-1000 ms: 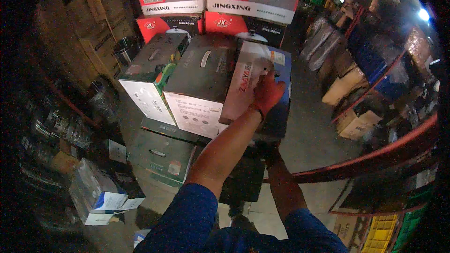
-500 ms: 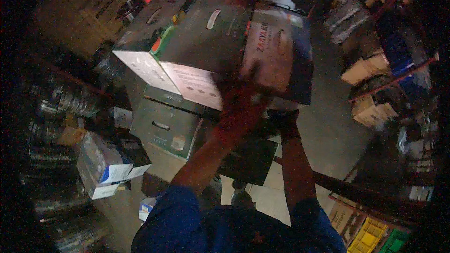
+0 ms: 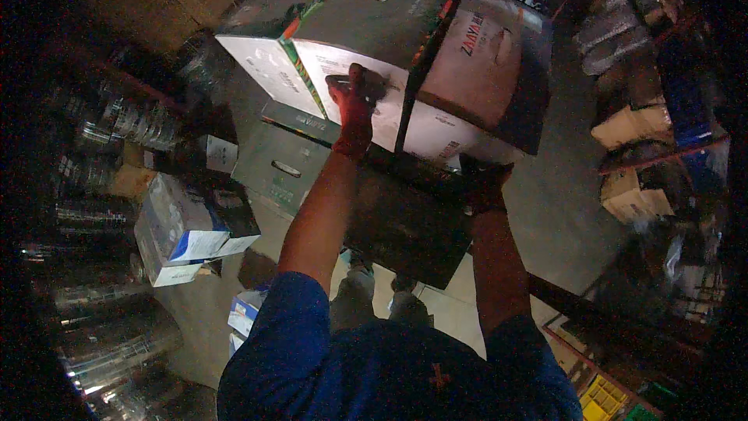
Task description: The person walks through a warehouse, puts on red work gloves, then picks up several cardboard boxes and stacks them on a pile. The person handles each box individually and places them on top of others.
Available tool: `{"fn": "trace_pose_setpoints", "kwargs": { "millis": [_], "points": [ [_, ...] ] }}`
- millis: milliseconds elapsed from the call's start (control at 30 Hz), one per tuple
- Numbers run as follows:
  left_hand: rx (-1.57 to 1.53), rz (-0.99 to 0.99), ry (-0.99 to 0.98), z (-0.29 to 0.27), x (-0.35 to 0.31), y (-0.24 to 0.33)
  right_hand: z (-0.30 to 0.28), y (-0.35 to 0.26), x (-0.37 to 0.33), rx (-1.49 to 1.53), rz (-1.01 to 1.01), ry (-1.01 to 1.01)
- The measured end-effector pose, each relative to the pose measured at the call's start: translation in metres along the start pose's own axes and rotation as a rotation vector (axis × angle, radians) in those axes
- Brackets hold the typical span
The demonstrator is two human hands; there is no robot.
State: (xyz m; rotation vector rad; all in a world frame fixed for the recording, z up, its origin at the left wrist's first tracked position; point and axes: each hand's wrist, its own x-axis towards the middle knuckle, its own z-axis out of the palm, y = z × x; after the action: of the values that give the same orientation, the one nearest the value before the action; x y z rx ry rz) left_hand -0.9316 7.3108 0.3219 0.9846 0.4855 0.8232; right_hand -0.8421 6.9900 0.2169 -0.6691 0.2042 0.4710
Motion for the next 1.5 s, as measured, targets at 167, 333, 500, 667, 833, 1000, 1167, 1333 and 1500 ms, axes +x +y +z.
{"fn": "trace_pose_setpoints", "kwargs": {
  "millis": [167, 333, 500, 667, 833, 1000, 1167, 1333, 1500],
  "points": [
    [-0.055, 0.013, -0.094, 0.001, 0.0, 0.005, -0.002, -0.008, -0.02, 0.017, 0.025, -0.095],
    [0.612, 0.253, 0.075, -0.039, -0.047, -0.001, -0.015, -0.021, -0.032, 0.116, 0.095, -0.235],
    [0.369, -0.151, -0.061, -0.156, -0.177, -0.043, -0.021, -0.035, -0.032, -0.111, 0.04, 0.142],
    [0.381, -0.531, 0.202, -0.287, -0.363, -0.042, -0.002, -0.05, -0.029, -0.234, -0.109, 0.265],
    [0.809, -0.425, 0.321, -0.38, -0.501, -0.012, 0.015, -0.053, -0.036, -0.455, -0.261, 0.19],
    [1.048, -0.619, 0.495, -0.469, -0.621, -0.051, 0.01, -0.053, -0.042, -0.706, -0.33, 0.083],
    [0.93, -0.843, 0.376, -0.544, -0.738, -0.053, 0.018, -0.075, -0.039, -0.936, -0.4, -0.248],
    [0.644, -0.698, 0.554, -0.565, -0.756, -0.024, 0.076, -0.082, -0.037, -1.331, -0.609, -0.117],
    [0.885, -0.561, 0.41, -0.57, -0.739, -0.037, 0.116, -0.047, -0.064, -1.107, -0.479, 0.101]
  ]
}}
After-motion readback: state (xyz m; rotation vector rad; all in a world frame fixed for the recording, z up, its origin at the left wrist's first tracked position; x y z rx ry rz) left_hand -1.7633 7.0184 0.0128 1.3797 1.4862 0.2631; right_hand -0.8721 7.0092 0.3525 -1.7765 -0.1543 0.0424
